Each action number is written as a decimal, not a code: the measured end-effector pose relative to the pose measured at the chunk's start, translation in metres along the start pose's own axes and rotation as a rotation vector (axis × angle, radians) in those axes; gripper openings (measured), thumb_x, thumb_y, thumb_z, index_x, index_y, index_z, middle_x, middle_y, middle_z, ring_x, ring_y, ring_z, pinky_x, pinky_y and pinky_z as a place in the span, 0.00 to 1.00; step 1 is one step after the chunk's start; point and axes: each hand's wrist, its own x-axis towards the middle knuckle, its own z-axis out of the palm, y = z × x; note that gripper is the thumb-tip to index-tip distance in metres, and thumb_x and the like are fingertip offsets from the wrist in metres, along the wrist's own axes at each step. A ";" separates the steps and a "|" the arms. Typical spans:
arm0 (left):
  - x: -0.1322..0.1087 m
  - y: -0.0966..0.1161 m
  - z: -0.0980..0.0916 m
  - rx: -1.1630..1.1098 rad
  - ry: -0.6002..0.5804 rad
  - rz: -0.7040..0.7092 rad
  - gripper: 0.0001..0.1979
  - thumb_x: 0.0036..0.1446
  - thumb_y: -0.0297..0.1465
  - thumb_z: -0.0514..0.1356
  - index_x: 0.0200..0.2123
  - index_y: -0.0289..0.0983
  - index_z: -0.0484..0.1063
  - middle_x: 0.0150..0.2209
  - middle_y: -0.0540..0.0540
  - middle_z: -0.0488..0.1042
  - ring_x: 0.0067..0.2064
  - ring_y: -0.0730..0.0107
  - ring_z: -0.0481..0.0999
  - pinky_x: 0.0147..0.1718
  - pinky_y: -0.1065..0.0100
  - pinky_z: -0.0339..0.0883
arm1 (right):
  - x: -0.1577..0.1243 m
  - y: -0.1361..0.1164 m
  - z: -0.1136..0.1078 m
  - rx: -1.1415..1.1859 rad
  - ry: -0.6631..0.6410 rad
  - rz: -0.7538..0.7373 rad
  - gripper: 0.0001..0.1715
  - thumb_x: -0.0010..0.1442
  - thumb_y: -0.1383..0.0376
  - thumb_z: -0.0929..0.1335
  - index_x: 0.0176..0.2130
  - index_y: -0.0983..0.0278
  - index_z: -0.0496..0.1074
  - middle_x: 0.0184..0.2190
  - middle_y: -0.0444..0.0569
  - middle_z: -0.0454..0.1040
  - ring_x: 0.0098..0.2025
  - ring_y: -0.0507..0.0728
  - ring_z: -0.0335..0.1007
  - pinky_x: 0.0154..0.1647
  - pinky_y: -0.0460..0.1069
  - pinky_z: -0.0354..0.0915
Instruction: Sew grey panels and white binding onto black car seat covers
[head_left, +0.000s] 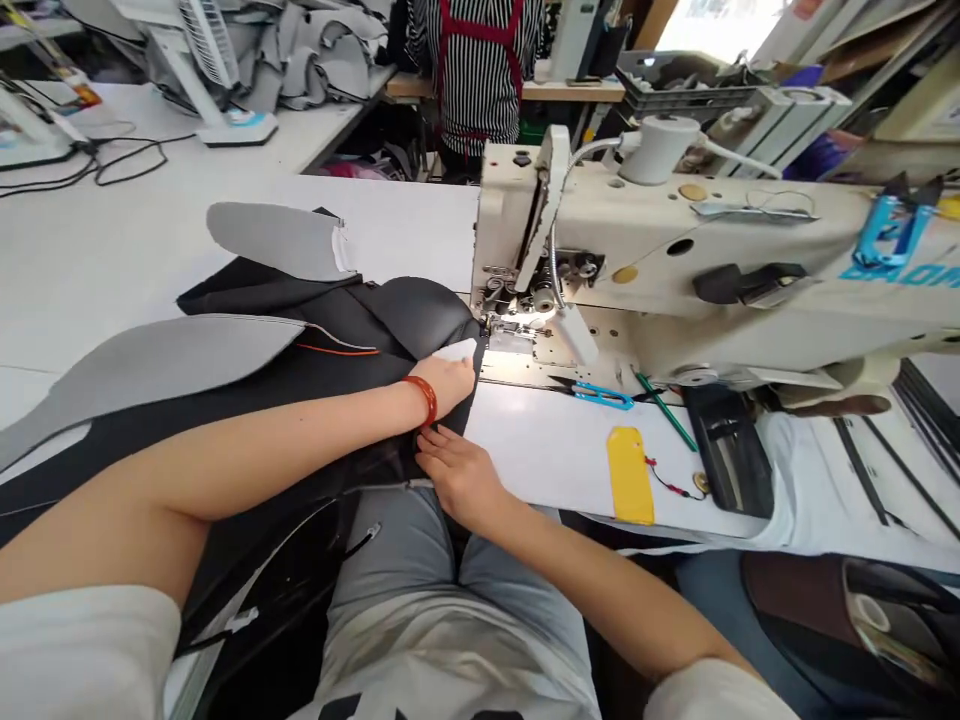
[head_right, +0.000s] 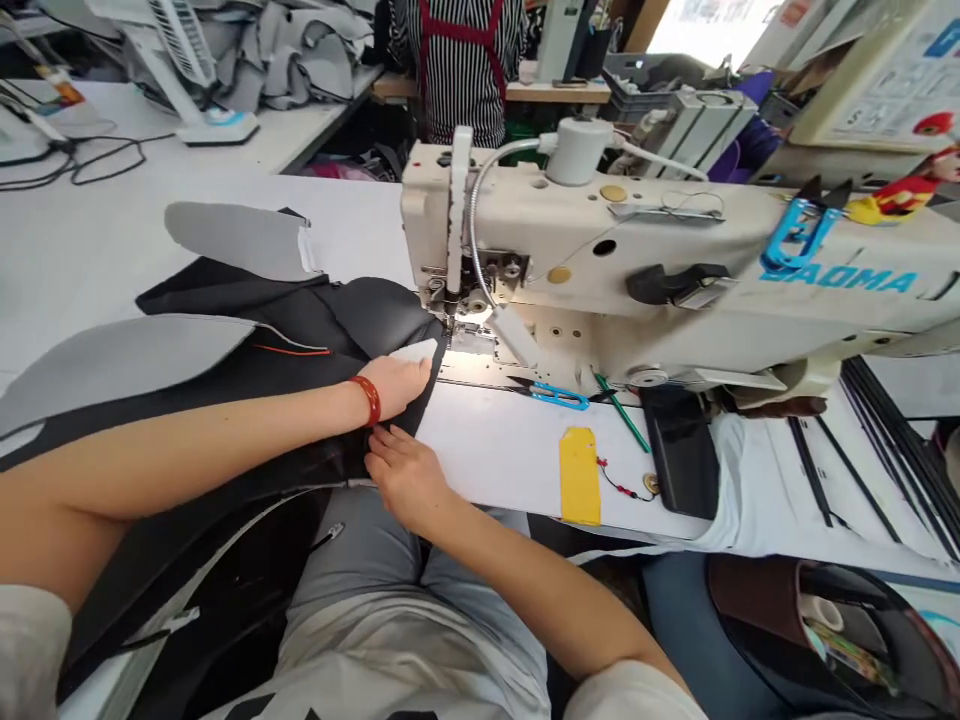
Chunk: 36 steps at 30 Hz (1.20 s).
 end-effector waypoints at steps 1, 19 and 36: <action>0.011 -0.001 0.007 0.015 0.057 0.005 0.26 0.55 0.20 0.56 0.59 0.27 0.67 0.44 0.31 0.78 0.47 0.50 0.79 0.42 0.56 0.71 | -0.014 0.005 0.006 0.027 0.080 -0.050 0.16 0.62 0.75 0.62 0.44 0.71 0.77 0.51 0.61 0.78 0.59 0.61 0.71 0.63 0.58 0.64; 0.013 -0.016 0.031 -0.123 0.377 -0.004 0.16 0.60 0.25 0.53 0.47 0.38 0.77 0.58 0.46 0.74 0.58 0.55 0.69 0.50 0.54 0.67 | 0.013 0.055 -0.011 -0.217 -0.009 -0.210 0.17 0.66 0.74 0.60 0.49 0.73 0.73 0.42 0.60 0.79 0.44 0.61 0.74 0.58 0.60 0.65; 0.029 -0.006 0.029 -0.119 0.384 -0.067 0.20 0.60 0.22 0.51 0.52 0.36 0.75 0.58 0.44 0.73 0.54 0.56 0.70 0.48 0.58 0.69 | 0.017 0.057 -0.026 -0.167 -0.143 -0.166 0.16 0.64 0.75 0.60 0.42 0.73 0.76 0.37 0.62 0.79 0.39 0.61 0.74 0.52 0.59 0.65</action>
